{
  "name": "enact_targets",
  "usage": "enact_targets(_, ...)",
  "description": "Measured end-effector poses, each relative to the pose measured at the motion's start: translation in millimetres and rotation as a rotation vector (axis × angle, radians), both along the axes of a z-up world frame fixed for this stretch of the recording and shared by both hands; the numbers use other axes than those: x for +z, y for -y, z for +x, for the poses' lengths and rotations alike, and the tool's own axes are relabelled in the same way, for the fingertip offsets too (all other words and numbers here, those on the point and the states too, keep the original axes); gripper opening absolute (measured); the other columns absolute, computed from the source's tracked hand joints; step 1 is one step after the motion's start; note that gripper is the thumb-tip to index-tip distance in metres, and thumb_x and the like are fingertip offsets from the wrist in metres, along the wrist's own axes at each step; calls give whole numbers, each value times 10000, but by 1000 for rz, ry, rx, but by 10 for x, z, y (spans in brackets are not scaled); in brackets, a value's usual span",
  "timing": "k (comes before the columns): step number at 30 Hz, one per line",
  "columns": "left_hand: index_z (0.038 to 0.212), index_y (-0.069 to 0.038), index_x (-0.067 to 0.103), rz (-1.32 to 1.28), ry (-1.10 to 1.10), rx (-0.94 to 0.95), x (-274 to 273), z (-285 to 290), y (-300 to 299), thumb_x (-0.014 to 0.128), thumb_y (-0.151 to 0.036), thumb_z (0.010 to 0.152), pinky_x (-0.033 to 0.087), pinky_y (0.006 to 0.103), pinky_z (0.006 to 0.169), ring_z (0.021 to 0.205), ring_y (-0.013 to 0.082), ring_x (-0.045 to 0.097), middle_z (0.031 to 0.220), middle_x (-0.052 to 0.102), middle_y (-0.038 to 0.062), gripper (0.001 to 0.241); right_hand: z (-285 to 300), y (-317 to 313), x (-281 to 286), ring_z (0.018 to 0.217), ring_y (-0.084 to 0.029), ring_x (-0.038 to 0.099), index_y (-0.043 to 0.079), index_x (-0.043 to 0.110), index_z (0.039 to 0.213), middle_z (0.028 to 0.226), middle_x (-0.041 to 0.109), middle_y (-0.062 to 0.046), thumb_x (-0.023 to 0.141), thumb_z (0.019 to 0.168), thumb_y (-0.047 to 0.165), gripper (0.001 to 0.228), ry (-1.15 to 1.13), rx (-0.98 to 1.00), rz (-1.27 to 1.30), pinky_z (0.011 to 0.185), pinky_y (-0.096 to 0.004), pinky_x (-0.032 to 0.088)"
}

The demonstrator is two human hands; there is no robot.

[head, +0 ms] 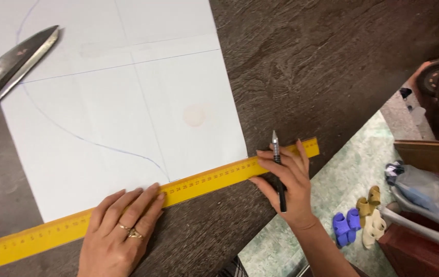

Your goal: The person uses a yellow ruler and a black pen to draw straight lines and curves on a white sheet of paper. They then place a piece of brown paper over the drawing, align it, and continue drawing lines on the white paper.

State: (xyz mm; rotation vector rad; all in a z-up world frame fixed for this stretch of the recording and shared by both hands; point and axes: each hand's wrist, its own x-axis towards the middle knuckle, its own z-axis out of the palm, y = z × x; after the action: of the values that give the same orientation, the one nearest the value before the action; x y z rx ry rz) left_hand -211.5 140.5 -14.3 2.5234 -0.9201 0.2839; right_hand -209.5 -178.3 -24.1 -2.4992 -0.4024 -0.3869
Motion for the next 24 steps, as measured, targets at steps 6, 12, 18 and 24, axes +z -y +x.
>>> enact_targets(6, 1204, -76, 629, -74, 49, 64, 63, 54, 87, 715, -175, 883, 463, 377, 976, 1108, 217, 598, 1232, 636, 50, 347, 0, 1, -13, 1163, -228, 592, 129, 620, 1097, 1176, 656, -27, 756, 836, 177, 299, -4, 23, -29, 1202, -601, 206)
enact_targets(12, 1232, -87, 602, -103, 3, 59, 59, 39, 68, 703, -165, 876, 451, 400, 1012, 1160, 236, 579, 1260, 619, 55, 378, 119, 297, 33, 1172, -190, 561, 136, 535, 1229, 1235, 612, -18, 710, 843, 238, 436, -152, 221, -114, 1149, -465, 312)
enact_targets(18, 1207, -94, 622, -77, 18, 70, 71, 49, 79, 731, -181, 862, 461, 391, 995, 1118, 227, 598, 1236, 627, 48, 371, 442, 356, 423, 897, -250, 492, 121, 537, 1198, 970, 479, -76, 592, 797, 172, 408, -342, 394, -465, 764, -392, 398)
enact_targets(24, 1211, -81, 611, -105, -8, 71, 79, 45, 63, 710, -203, 862, 451, 380, 997, 1136, 223, 595, 1242, 627, 61, 383, 501, 332, 430, 881, -241, 480, 84, 540, 1121, 979, 486, -83, 597, 758, 98, 368, -282, 424, -406, 788, -378, 421)
